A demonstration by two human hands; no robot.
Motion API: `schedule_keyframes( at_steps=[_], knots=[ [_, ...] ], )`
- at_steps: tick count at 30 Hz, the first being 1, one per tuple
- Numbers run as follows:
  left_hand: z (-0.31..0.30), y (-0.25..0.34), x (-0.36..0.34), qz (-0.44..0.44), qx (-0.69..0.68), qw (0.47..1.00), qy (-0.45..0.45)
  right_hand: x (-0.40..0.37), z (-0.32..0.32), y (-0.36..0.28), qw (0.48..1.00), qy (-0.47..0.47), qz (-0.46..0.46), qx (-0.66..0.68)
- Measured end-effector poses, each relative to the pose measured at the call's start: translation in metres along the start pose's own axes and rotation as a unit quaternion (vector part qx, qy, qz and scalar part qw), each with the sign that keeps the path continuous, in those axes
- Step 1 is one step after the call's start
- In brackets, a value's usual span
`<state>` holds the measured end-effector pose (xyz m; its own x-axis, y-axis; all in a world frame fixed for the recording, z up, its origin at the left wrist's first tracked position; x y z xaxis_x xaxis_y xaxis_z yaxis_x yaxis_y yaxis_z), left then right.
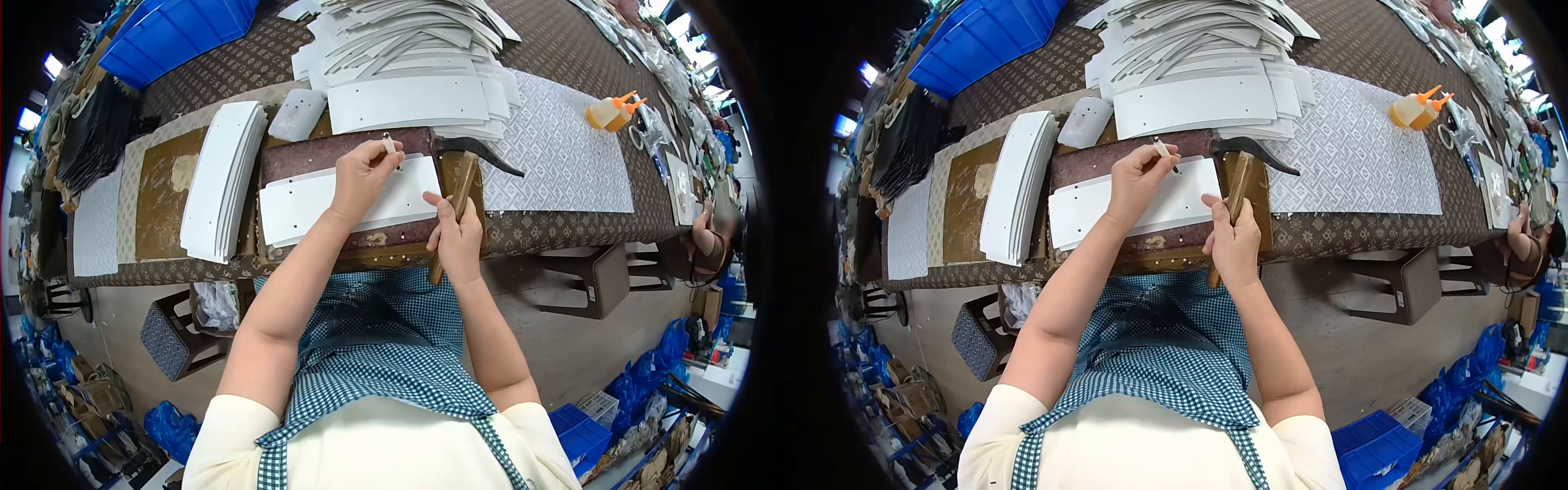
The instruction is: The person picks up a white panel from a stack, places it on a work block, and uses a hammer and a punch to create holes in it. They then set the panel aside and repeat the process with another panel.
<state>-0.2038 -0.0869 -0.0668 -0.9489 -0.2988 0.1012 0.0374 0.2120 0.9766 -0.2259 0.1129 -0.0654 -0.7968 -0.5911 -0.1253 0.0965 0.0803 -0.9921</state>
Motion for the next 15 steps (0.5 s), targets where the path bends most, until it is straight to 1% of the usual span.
schedule_keyframes(
  at_steps=[4, 7, 9, 10, 12, 13, 15],
  knots=[
    [0.006, 0.000, 0.002, 0.014, 0.013, 1.000, -0.013, 0.002, -0.001, 0.003, 1.000, -0.001, 0.006, 0.017],
    [0.006, 0.001, 0.002, 0.006, 0.051, 0.998, -0.021, 0.002, -0.002, 0.007, 0.999, 0.001, 0.011, 0.032],
    [0.007, 0.002, 0.002, 0.038, 0.062, 0.997, -0.020, 0.002, -0.002, 0.005, 0.999, 0.006, 0.010, 0.033],
    [0.007, 0.003, 0.002, 0.054, 0.066, 0.996, -0.018, 0.001, -0.002, 0.003, 1.000, -0.003, 0.014, 0.019],
    [0.009, 0.006, 0.003, 0.063, 0.132, 0.988, -0.039, 0.001, -0.005, -0.007, 0.999, -0.025, 0.018, -0.012],
    [0.009, 0.007, 0.005, 0.069, 0.166, 0.983, -0.048, 0.003, -0.009, -0.016, 0.998, -0.052, 0.028, -0.023],
    [0.009, 0.011, 0.004, 0.089, 0.178, 0.979, -0.039, 0.008, -0.017, -0.070, 0.988, -0.099, 0.008, -0.121]
  ],
)
Point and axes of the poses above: each hand's wrist, its own x-axis towards the middle knuckle, its own z-axis out of the palm, y = z × x, the point moved 6 cm from there along x, towards the middle knuckle, and after that the axes turned 14 degrees about -y, right-handed, at the moved point
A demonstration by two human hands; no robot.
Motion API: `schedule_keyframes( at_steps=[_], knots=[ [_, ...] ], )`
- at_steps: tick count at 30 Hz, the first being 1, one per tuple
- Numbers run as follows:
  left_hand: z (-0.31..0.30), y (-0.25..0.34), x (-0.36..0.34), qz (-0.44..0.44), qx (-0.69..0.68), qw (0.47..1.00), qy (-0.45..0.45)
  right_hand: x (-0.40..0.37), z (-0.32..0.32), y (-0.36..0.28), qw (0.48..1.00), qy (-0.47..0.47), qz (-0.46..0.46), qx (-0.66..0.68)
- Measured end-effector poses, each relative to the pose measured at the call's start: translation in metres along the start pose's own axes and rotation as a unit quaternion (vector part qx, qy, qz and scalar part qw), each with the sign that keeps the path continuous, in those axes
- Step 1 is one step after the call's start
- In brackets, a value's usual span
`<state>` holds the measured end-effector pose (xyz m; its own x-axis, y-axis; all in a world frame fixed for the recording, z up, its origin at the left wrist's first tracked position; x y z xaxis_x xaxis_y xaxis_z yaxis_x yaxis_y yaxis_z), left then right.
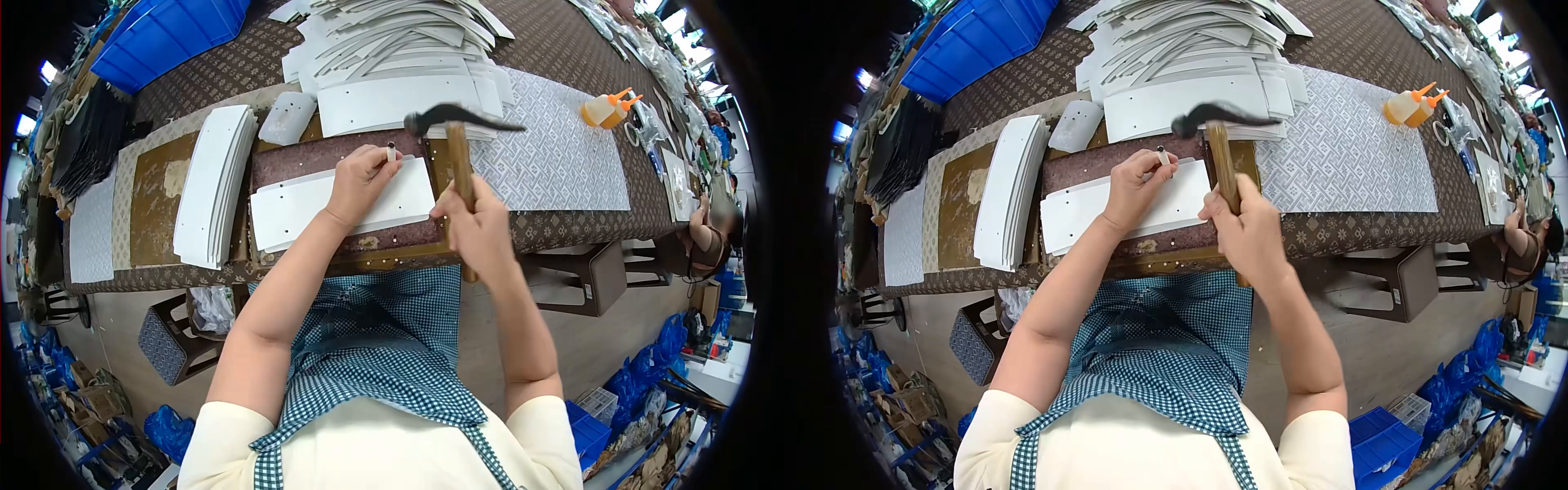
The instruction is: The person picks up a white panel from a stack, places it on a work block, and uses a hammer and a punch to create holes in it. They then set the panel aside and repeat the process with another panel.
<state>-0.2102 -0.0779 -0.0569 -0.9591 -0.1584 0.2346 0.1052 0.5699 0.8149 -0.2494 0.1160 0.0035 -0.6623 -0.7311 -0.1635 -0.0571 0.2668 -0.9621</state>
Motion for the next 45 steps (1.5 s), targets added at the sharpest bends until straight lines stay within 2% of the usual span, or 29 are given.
schedule_keyframes(
  at_steps=[2, 4, 5, 7, 8, 9, 10, 11, 13, 14, 15, 17, 18, 20, 22, 23, 24, 25, 26, 29, 30, 31, 34, 38, 41, 42, 44, 45],
  knots=[
    [0.000, 0.002, 0.000, 0.011, 0.018, 1.000, 0.000, -0.009, -0.017, -0.077, 0.994, -0.007, -0.103, -0.033],
    [0.000, 0.003, 0.000, 0.018, 0.040, 0.999, -0.001, -0.022, -0.027, -0.133, 0.964, 0.031, -0.260, 0.048],
    [0.000, 0.002, 0.000, 0.025, 0.032, 0.999, 0.005, -0.026, -0.031, -0.153, 0.943, -0.020, -0.329, 0.039],
    [0.003, 0.000, 0.000, 0.036, 0.018, 0.999, 0.019, -0.027, -0.026, -0.158, 0.928, 0.004, -0.364, 0.071],
    [0.002, 0.002, 0.000, 0.039, 0.019, 0.999, 0.025, -0.024, -0.020, -0.144, 0.943, 0.014, -0.327, 0.055],
    [0.002, 0.003, 0.000, 0.050, 0.024, 0.998, 0.029, -0.014, -0.024, -0.117, 0.959, 0.014, -0.254, -0.128],
    [0.002, 0.004, 0.000, 0.061, 0.030, 0.997, 0.033, -0.006, -0.013, -0.100, 0.950, -0.009, -0.185, -0.252],
    [0.001, 0.005, 0.000, 0.072, 0.035, 0.996, 0.038, 0.002, -0.011, -0.074, 0.927, -0.105, -0.005, -0.359],
    [0.002, 0.005, -0.001, 0.066, 0.043, 0.997, 0.026, -0.003, -0.020, -0.073, 0.935, -0.094, 0.018, -0.340],
    [0.001, 0.005, 0.000, 0.061, 0.047, 0.997, 0.026, -0.003, -0.020, -0.076, 0.938, -0.093, 0.027, -0.333],
    [0.002, 0.003, 0.000, 0.049, 0.043, 0.998, 0.023, -0.009, -0.022, -0.090, 0.949, -0.058, -0.008, -0.311],
    [0.001, 0.003, 0.001, 0.045, 0.036, 0.998, 0.024, -0.019, -0.028, -0.126, 0.982, -0.007, -0.085, -0.167],
    [0.002, 0.004, 0.000, 0.044, 0.033, 0.998, 0.021, -0.028, -0.026, -0.152, 0.982, 0.025, -0.165, -0.093],
    [0.003, 0.002, 0.001, 0.034, 0.028, 0.999, 0.014, -0.030, -0.029, -0.176, 0.946, 0.004, -0.325, 0.013],
    [0.002, 0.002, 0.000, 0.030, 0.026, 0.999, 0.013, -0.025, -0.020, -0.164, 0.936, 0.042, -0.347, 0.032],
    [0.002, 0.003, 0.000, 0.032, 0.024, 0.999, 0.015, -0.018, -0.020, -0.138, 0.950, 0.045, -0.306, -0.042],
    [0.002, 0.003, 0.000, 0.034, 0.023, 0.999, 0.017, -0.009, -0.016, -0.114, 0.973, 0.012, -0.185, -0.140],
    [0.002, 0.004, 0.000, 0.025, 0.032, 0.999, 0.011, -0.002, -0.011, -0.088, 0.964, -0.040, -0.070, -0.254],
    [0.002, 0.005, 0.000, 0.015, 0.042, 0.999, 0.005, 0.005, -0.008, -0.059, 0.933, -0.102, 0.000, -0.346],
    [0.000, 0.002, 0.001, 0.023, 0.033, 0.999, 0.015, -0.010, -0.015, -0.027, 0.983, -0.070, 0.111, -0.128],
    [0.003, 0.003, -0.001, 0.031, 0.019, 0.999, 0.019, -0.014, -0.012, -0.017, 0.992, -0.045, 0.098, -0.067],
    [0.004, 0.002, 0.000, 0.011, 0.027, 0.999, -0.015, -0.014, -0.006, -0.005, 0.997, -0.019, 0.080, -0.008],
    [0.007, 0.005, -0.001, 0.027, -0.041, 0.999, 0.004, -0.010, 0.015, 0.029, 0.992, 0.034, 0.011, 0.121],
    [0.005, -0.001, 0.001, 0.036, -0.026, 0.999, -0.014, -0.007, 0.040, 0.072, 0.981, 0.072, -0.026, 0.181],
    [0.004, -0.001, 0.000, 0.004, -0.035, 0.999, 0.020, -0.009, 0.041, 0.075, 0.981, 0.094, -0.024, 0.169],
    [-0.002, -0.006, -0.002, -0.032, -0.033, 0.996, 0.078, -0.011, 0.040, 0.072, 0.983, 0.091, -0.014, 0.158],
    [-0.007, -0.023, -0.003, -0.132, -0.113, 0.982, 0.076, -0.010, 0.040, 0.071, 0.983, 0.092, -0.010, 0.158],
    [-0.006, -0.023, -0.004, -0.135, -0.114, 0.983, 0.056, -0.011, 0.040, 0.071, 0.983, 0.091, -0.007, 0.158]
  ],
)
Point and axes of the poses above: each hand's wrist, its own x-axis towards the middle knuckle, its own z-axis out of the palm, y = z × x, the point moved 6 cm from there along x, towards the middle knuckle, and after that the axes turned 14 degrees about -y, right-handed, at the moved point
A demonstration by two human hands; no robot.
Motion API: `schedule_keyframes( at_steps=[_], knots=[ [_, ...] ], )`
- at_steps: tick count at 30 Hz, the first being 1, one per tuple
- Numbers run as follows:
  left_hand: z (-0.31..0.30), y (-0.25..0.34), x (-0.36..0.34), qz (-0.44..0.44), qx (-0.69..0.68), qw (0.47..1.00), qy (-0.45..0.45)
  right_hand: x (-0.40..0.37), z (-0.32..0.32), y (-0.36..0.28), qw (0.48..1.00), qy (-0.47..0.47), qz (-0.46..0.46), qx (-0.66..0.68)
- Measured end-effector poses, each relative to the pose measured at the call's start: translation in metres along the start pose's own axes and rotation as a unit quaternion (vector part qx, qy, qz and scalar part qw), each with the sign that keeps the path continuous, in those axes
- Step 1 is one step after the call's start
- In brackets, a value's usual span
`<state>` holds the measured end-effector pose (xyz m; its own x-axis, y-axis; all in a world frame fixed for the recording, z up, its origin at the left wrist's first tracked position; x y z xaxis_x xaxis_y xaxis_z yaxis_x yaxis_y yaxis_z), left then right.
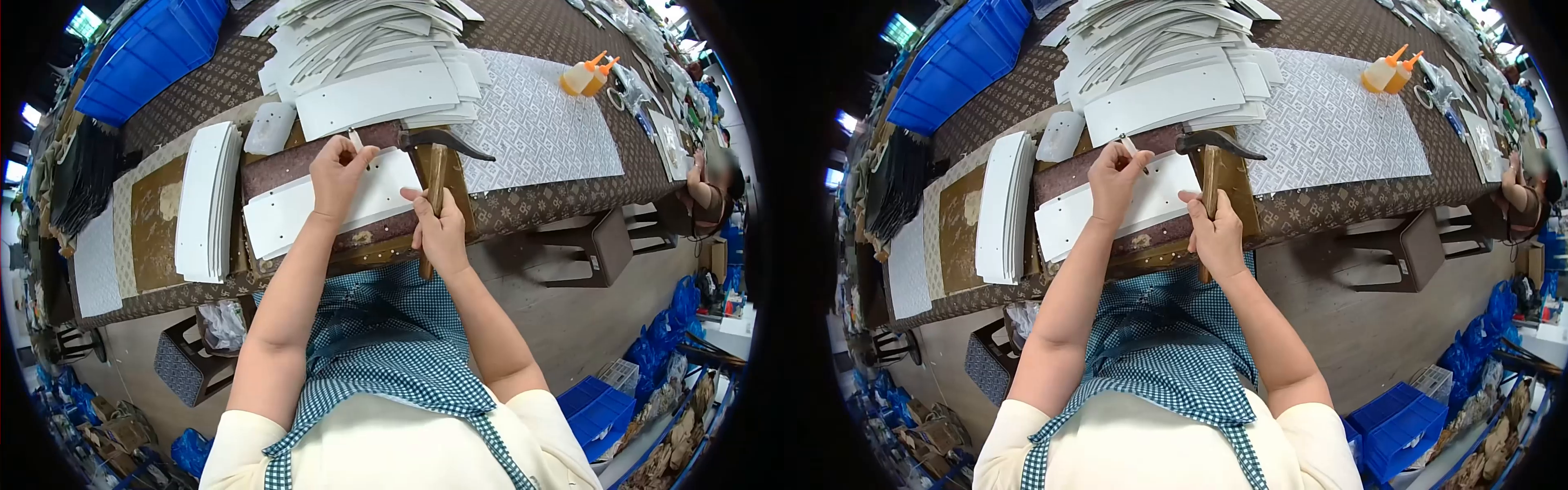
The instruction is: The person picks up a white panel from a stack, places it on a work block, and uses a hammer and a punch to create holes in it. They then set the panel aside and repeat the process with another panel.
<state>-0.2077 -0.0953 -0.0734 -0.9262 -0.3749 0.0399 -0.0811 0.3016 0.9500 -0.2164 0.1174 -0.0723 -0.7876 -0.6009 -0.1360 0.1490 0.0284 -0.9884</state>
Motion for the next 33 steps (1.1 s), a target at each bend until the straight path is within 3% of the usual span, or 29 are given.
schedule_keyframes(
  at_steps=[3, 7, 14, 23, 27, 30, 33],
  knots=[
    [0.010, 0.015, -0.017, 0.058, -0.102, 0.993, -0.010, 0.000, -0.001, 0.001, 1.000, -0.001, 0.003, 0.000],
    [0.018, 0.010, -0.038, 0.069, -0.037, 0.993, -0.088, 0.000, -0.001, 0.002, 1.000, 0.006, -0.005, 0.013],
    [0.022, 0.017, -0.046, 0.095, 0.011, 0.988, -0.120, 0.001, -0.001, 0.001, 1.000, 0.006, -0.008, 0.013],
    [0.026, 0.020, -0.047, 0.151, 0.030, 0.982, -0.108, 0.001, -0.001, 0.001, 1.000, 0.005, -0.005, 0.018],
    [0.028, 0.035, -0.049, 0.188, 0.113, 0.971, -0.096, -0.001, -0.002, -0.008, 1.000, -0.007, 0.003, 0.007],
    [0.030, 0.039, -0.047, 0.234, 0.122, 0.960, -0.088, -0.002, -0.013, -0.062, 0.992, -0.069, 0.031, -0.100],
    [0.030, 0.041, -0.048, 0.227, 0.124, 0.962, -0.085, -0.020, -0.013, -0.166, 0.976, -0.085, -0.103, -0.171]
  ],
)
Point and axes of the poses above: each hand's wrist, its own x-axis towards the middle knuckle, its own z-axis out of the palm, y = z × x, the point moved 6 cm from there along x, towards the middle knuckle, and after that the axes turned 14 degrees about -y, right-handed, at the moved point
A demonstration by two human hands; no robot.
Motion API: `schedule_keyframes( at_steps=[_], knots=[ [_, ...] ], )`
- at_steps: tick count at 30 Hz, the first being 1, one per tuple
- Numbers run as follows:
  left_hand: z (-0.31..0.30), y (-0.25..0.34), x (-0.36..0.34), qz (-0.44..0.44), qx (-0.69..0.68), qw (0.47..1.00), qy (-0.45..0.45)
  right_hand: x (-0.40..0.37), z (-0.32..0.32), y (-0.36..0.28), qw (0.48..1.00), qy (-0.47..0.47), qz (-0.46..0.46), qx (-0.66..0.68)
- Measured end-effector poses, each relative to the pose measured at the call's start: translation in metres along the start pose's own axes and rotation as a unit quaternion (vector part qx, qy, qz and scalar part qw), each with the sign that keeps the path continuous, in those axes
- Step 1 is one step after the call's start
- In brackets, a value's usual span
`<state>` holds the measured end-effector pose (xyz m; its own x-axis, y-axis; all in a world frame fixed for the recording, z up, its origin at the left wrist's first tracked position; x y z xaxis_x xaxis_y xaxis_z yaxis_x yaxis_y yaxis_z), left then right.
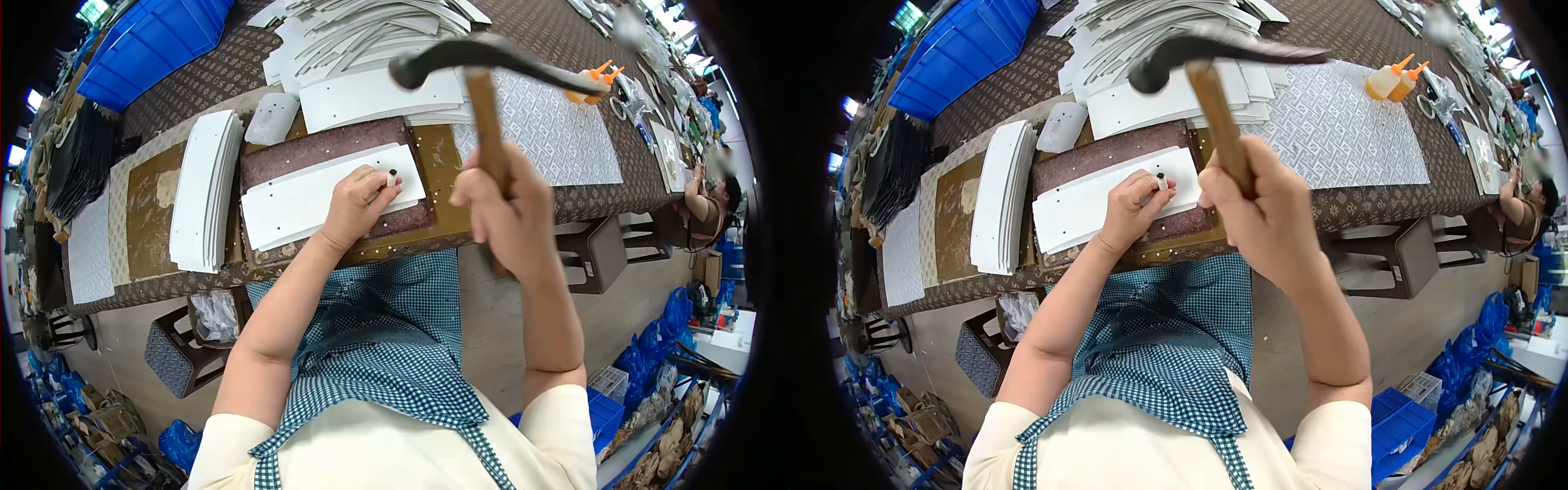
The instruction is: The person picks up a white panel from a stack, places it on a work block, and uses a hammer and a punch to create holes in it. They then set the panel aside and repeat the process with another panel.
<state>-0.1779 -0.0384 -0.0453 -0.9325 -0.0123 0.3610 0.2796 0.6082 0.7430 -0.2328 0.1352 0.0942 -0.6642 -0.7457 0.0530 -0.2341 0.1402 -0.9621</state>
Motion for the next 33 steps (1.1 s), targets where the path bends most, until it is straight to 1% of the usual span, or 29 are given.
schedule_keyframes(
  at_steps=[1, 2, 3, 4, 6, 7, 8, 9, 10, 11, 12, 13, 14, 15, 16, 18, 20, 21, 22, 23, 25, 26, 28, 29, 31, 32, 33],
  knots=[
    [0.001, 0.000, -0.001, 0.005, 0.004, 1.000, 0.000, -0.003, -0.009, -0.027, 0.998, 0.009, -0.060, 0.019],
    [0.001, -0.001, -0.001, 0.010, 0.009, 1.000, 0.002, -0.005, -0.011, -0.047, 0.986, 0.020, -0.148, 0.072],
    [0.000, -0.002, -0.002, 0.014, 0.015, 1.000, 0.004, -0.010, -0.013, -0.060, 0.972, -0.014, -0.215, 0.091],
    [0.000, -0.004, -0.003, 0.014, 0.013, 1.000, 0.005, -0.014, -0.009, -0.067, 0.967, 0.007, -0.231, 0.112],
    [0.002, -0.007, -0.004, 0.013, 0.009, 1.000, 0.007, -0.021, -0.002, -0.039, 0.982, 0.012, -0.189, 0.022],
    [0.002, -0.007, -0.004, 0.026, 0.017, 0.999, 0.009, -0.024, 0.004, -0.018, 0.990, -0.008, -0.069, -0.122],
    [0.001, -0.007, -0.005, 0.016, 0.017, 1.000, 0.006, -0.019, 0.011, 0.004, 0.959, -0.107, 0.033, -0.261],
    [-0.001, -0.005, -0.005, 0.007, 0.017, 1.000, 0.002, -0.022, 0.014, 0.036, 0.940, -0.149, 0.139, -0.273],
    [-0.001, -0.003, -0.006, 0.000, 0.016, 1.000, -0.005, -0.025, 0.010, 0.032, 0.957, -0.121, 0.165, -0.207],
    [-0.001, -0.003, -0.005, 0.019, 0.002, 1.000, 0.007, -0.024, 0.003, 0.021, 0.956, -0.119, 0.152, -0.222],
    [0.000, -0.005, -0.005, 0.015, 0.011, 1.000, 0.008, -0.025, -0.003, 0.009, 0.955, -0.119, 0.144, -0.232],
    [-0.001, -0.003, -0.005, 0.012, 0.017, 1.000, 0.005, -0.026, -0.008, -0.004, 0.968, -0.090, 0.138, -0.190],
    [-0.001, -0.003, -0.004, 0.010, 0.025, 1.000, 0.001, -0.027, -0.013, -0.026, 0.986, -0.038, 0.112, -0.120],
    [0.000, -0.004, -0.005, 0.012, 0.024, 1.000, 0.005, -0.028, -0.014, -0.054, 0.999, 0.002, 0.019, -0.040],
    [0.001, -0.005, -0.005, 0.016, 0.024, 1.000, 0.010, -0.027, -0.018, -0.077, 0.994, 0.043, -0.102, -0.005],
    [0.001, -0.006, -0.005, 0.021, 0.024, 0.999, 0.014, -0.024, -0.016, -0.096, 0.963, 0.062, -0.247, 0.087],
    [-0.001, -0.003, -0.004, 0.020, 0.023, 0.999, 0.018, -0.023, -0.006, -0.073, 0.973, 0.027, -0.223, 0.049],
    [-0.001, -0.003, -0.004, 0.021, 0.021, 0.999, 0.019, -0.024, -0.001, -0.047, 0.983, -0.006, -0.184, -0.005],
    [0.000, -0.004, -0.004, 0.020, 0.018, 0.999, 0.019, -0.022, 0.006, -0.019, 0.988, -0.045, -0.055, -0.135],
    [0.000, -0.004, -0.004, 0.020, 0.016, 0.999, 0.019, -0.022, 0.012, 0.010, 0.953, -0.109, 0.059, -0.278],
    [-0.001, -0.002, -0.006, 0.014, 0.018, 1.000, 0.009, -0.031, 0.015, 0.044, 0.965, -0.106, 0.117, -0.210],
    [-0.003, -0.002, -0.003, 0.011, 0.020, 1.000, 0.009, -0.034, 0.012, 0.043, 0.966, -0.106, 0.118, -0.203],
    [0.001, -0.005, -0.004, 0.012, 0.021, 1.000, -0.003, -0.038, 0.014, 0.061, 0.984, -0.049, 0.157, -0.071],
    [0.002, -0.006, -0.003, 0.015, 0.020, 1.000, -0.003, -0.036, 0.020, 0.067, 0.989, -0.029, 0.148, 0.011],
    [0.004, -0.004, -0.003, 0.007, 0.001, 1.000, -0.007, -0.022, 0.028, 0.072, 0.987, 0.033, 0.120, 0.103],
    [0.003, -0.002, -0.002, -0.002, -0.015, 1.000, -0.012, -0.012, 0.031, 0.084, 0.989, 0.036, 0.103, 0.103],
    [0.001, -0.001, -0.002, -0.011, -0.028, 0.999, -0.018, -0.002, 0.036, 0.098, 0.987, 0.058, 0.095, 0.118]
  ],
)
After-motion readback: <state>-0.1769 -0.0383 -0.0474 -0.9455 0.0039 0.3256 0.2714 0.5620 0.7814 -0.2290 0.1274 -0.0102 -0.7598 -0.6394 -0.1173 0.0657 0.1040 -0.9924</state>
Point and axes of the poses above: each hand's wrist, its own x-axis towards the middle knuckle, its own z-axis out of the palm, y = z × x, the point moved 6 cm from there along x, towards the middle knuckle, and after that the axes turned 14 degrees about -y, right-handed, at the moved point
